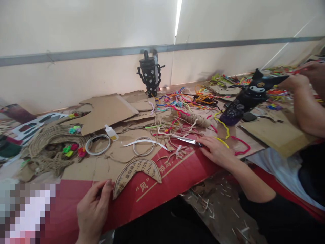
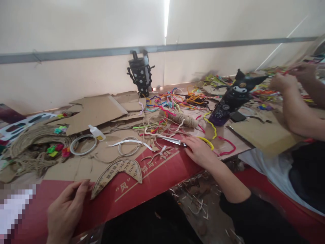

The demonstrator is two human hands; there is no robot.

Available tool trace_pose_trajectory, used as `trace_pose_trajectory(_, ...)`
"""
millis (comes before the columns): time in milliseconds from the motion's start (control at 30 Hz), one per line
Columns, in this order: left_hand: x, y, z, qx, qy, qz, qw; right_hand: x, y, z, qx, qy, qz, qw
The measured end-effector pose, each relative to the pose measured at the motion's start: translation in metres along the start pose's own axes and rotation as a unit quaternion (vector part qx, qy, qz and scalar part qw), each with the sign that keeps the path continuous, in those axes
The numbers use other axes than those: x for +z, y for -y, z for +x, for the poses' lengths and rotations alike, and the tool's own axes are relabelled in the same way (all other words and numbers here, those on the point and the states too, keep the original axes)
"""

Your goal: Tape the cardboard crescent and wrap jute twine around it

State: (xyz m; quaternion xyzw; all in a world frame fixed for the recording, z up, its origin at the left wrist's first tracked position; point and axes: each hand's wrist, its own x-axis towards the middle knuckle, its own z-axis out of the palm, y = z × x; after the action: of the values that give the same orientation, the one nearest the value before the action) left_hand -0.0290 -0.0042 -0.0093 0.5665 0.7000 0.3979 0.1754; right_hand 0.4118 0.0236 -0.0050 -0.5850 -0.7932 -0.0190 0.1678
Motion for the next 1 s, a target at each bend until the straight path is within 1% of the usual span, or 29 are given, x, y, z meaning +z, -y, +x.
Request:
trace_pose_trajectory(100,0.002,-0.003,-0.002,-0.045,-0.003,-0.042,0.998,-0.011,-0.002,0.003,-0.003,0.036,0.023,0.999)
trace_pose_trajectory(167,0.002,-0.007,-0.002,-0.076,-0.007,-0.057,0.995,-0.022,-0.002,0.012,0.001,0.052,0.034,0.998)
trace_pose_trajectory(267,0.002,-0.012,-0.001,-0.118,0.001,-0.064,0.991,-0.039,0.002,0.037,0.023,0.052,0.021,0.998)
trace_pose_trajectory(333,0.001,-0.013,0.001,-0.142,0.005,-0.071,0.987,-0.048,0.008,0.060,0.038,0.067,-0.009,0.997)
trace_pose_trajectory(400,0.001,-0.012,0.002,-0.154,0.011,-0.073,0.985,-0.050,0.016,0.084,0.074,0.089,-0.044,0.992)
trace_pose_trajectory(433,0.001,-0.011,0.003,-0.155,0.017,-0.072,0.985,-0.048,0.021,0.095,0.096,0.114,-0.064,0.987)
trace_pose_trajectory(467,0.002,-0.009,0.003,-0.153,0.022,-0.070,0.986,-0.045,0.026,0.104,0.105,0.142,-0.078,0.981)
trace_pose_trajectory(500,0.002,-0.008,0.003,-0.147,0.027,-0.068,0.986,-0.041,0.030,0.111,0.097,0.159,-0.091,0.978)
trace_pose_trajectory(533,0.002,-0.007,0.003,-0.140,0.031,-0.068,0.987,-0.035,0.034,0.117,0.083,0.156,-0.110,0.978)
trace_pose_trajectory(633,0.003,-0.004,0.003,-0.106,0.032,-0.074,0.991,-0.016,0.043,0.127,0.029,0.115,-0.161,0.980)
trace_pose_trajectory(700,0.003,-0.004,0.002,-0.078,0.032,-0.077,0.993,-0.006,0.043,0.132,0.010,0.124,-0.172,0.977)
trace_pose_trajectory(767,0.003,-0.004,0.001,-0.051,0.035,-0.074,0.995,-0.001,0.042,0.136,0.013,0.151,-0.164,0.975)
trace_pose_trajectory(833,0.002,-0.004,-0.001,-0.031,0.039,-0.073,0.996,-0.006,0.042,0.138,0.021,0.154,-0.145,0.977)
trace_pose_trajectory(900,0.002,-0.005,-0.002,-0.022,0.039,-0.081,0.996,-0.019,0.043,0.136,0.006,0.147,-0.120,0.982)
trace_pose_trajectory(933,0.002,-0.005,-0.003,-0.021,0.036,-0.089,0.995,-0.029,0.044,0.132,-0.007,0.107,-0.092,0.990)
trace_pose_trajectory(1000,0.003,-0.005,-0.004,-0.030,0.037,-0.101,0.994,-0.047,0.045,0.120,0.011,-0.001,-0.036,0.999)
